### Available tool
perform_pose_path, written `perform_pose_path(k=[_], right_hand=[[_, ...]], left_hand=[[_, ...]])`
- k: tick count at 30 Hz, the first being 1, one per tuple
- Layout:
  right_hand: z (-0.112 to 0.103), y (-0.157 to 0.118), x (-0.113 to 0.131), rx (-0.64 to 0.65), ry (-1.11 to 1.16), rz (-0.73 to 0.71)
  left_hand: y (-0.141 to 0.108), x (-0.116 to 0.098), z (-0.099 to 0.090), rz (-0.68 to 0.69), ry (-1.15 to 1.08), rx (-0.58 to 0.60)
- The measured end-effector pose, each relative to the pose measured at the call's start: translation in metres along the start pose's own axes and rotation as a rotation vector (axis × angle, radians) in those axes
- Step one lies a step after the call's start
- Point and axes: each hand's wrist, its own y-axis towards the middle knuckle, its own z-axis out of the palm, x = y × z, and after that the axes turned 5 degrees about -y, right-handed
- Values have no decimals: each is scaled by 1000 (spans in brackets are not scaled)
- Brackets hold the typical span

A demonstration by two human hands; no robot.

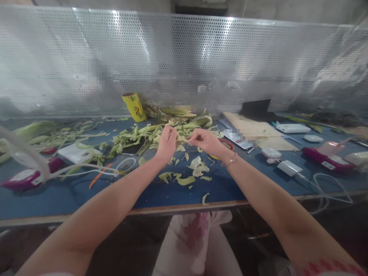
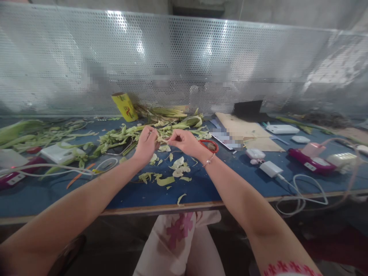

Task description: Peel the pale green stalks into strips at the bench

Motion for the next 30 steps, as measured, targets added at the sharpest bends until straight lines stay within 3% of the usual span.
perform_pose_path(k=[5,9,21,30], right_hand=[[-1,-1,0,-19,-36,-6],[-3,1,-4,-108,-110,35],[-4,7,-24,-319,-48,162],[-1,10,-30,-312,137,208]], left_hand=[[0,2,-1,-11,-16,1],[2,1,-4,-55,-87,46],[7,-5,-5,-393,-462,59],[9,7,-7,-288,-460,104]])
